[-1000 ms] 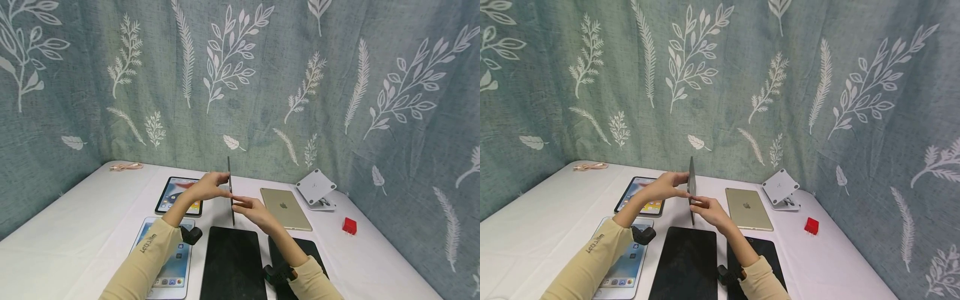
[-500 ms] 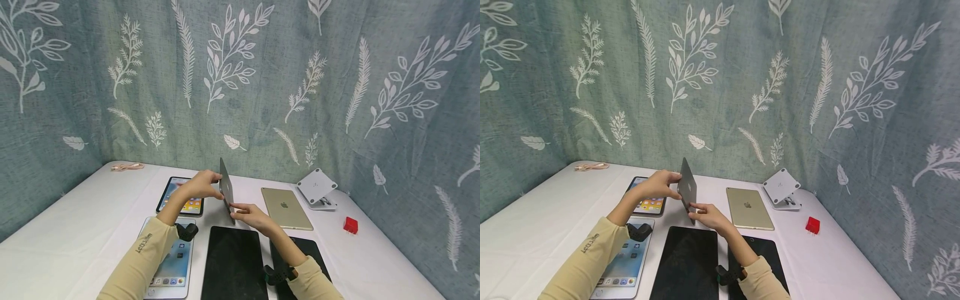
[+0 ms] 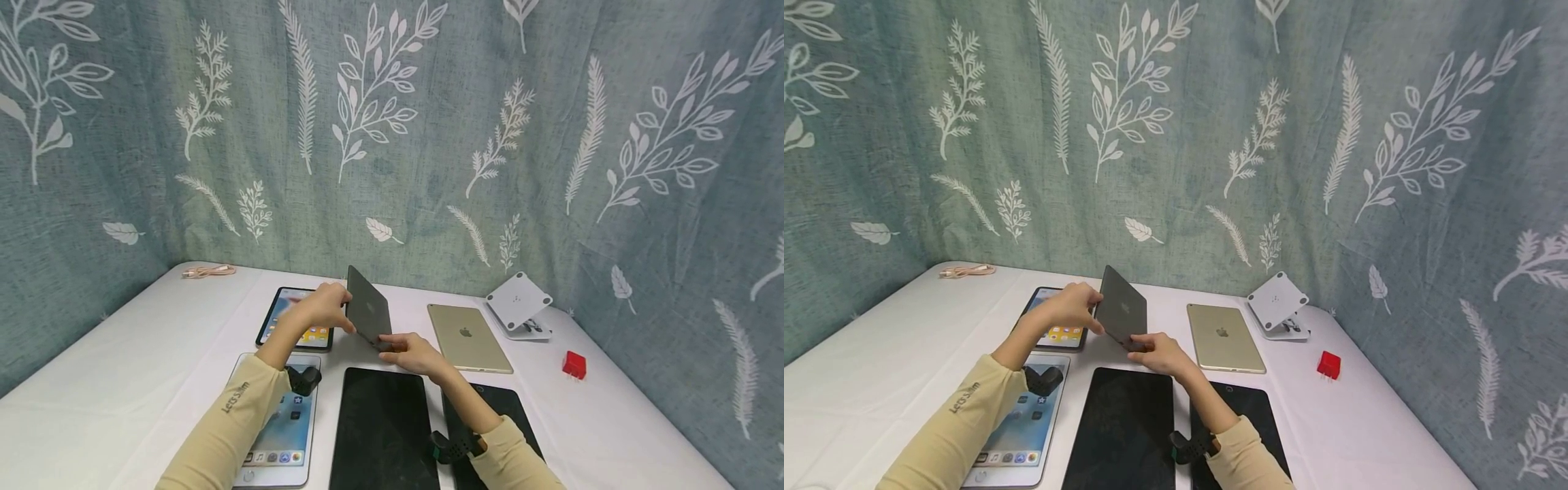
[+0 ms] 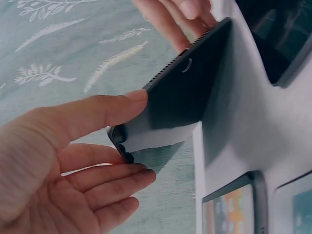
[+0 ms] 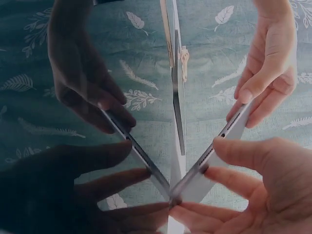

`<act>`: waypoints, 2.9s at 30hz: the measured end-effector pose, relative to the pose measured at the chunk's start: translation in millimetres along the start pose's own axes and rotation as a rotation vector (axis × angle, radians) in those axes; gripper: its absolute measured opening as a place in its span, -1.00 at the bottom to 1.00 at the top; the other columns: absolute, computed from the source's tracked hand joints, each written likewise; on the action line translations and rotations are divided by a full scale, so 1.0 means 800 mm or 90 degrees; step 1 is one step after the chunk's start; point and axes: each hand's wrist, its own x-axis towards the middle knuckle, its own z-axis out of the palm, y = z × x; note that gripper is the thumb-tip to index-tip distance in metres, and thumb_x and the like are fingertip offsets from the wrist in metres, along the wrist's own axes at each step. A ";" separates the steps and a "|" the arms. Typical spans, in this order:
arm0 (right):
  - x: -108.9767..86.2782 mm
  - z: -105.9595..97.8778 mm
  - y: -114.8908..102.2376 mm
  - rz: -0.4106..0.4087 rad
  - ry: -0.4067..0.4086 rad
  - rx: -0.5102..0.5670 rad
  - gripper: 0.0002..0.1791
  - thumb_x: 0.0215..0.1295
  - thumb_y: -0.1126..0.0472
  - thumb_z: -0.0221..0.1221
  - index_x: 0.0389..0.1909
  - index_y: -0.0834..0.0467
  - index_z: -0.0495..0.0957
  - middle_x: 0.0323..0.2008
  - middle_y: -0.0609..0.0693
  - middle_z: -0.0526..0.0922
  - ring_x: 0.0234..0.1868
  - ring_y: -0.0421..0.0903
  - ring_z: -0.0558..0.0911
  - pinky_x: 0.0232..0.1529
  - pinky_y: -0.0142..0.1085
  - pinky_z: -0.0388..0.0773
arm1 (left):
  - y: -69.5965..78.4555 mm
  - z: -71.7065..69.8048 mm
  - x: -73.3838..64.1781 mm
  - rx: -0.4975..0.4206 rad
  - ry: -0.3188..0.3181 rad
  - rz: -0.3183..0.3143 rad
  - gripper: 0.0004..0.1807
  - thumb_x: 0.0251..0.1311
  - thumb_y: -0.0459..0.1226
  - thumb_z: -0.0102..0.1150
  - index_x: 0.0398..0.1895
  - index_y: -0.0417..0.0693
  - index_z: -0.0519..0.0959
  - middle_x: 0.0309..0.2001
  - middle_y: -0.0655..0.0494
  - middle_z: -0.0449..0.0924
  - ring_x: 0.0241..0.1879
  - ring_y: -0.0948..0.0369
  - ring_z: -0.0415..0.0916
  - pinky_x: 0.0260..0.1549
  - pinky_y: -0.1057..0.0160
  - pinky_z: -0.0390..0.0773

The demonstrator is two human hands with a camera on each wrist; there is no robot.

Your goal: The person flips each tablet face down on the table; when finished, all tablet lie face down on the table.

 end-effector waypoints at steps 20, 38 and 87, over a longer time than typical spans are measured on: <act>-0.006 -0.016 0.003 0.017 0.088 -0.213 -0.65 0.10 0.22 0.28 -0.11 0.34 0.67 -0.29 0.19 0.72 -0.30 -0.03 0.61 -0.36 -0.29 0.50 | 0.001 0.064 0.018 -0.109 0.023 -0.065 -0.65 -0.26 -0.31 0.55 -0.58 -0.22 0.48 -0.55 0.11 0.42 -0.48 0.22 0.28 -0.49 0.33 0.31; -0.012 -0.017 0.002 0.025 0.059 -0.280 -0.73 0.13 0.21 0.27 -0.26 0.34 0.71 -0.20 0.24 0.72 -0.14 0.15 0.66 -0.23 -0.12 0.60 | 0.015 0.090 0.013 0.020 0.009 -0.049 -0.67 -0.22 -0.32 0.56 -0.59 -0.22 0.50 -0.56 0.04 0.46 -0.52 0.20 0.29 -0.53 0.26 0.33; 0.078 0.071 -0.087 0.057 -0.026 -0.128 -0.38 0.16 -0.03 0.28 0.09 0.36 0.54 0.14 0.23 0.57 0.12 0.10 0.56 0.12 -0.04 0.51 | -0.107 -0.015 -0.055 0.057 -0.046 -0.207 -0.58 -0.09 -0.25 0.44 -0.32 -0.38 0.48 -0.32 -0.16 0.53 -0.32 0.03 0.45 -0.31 0.12 0.51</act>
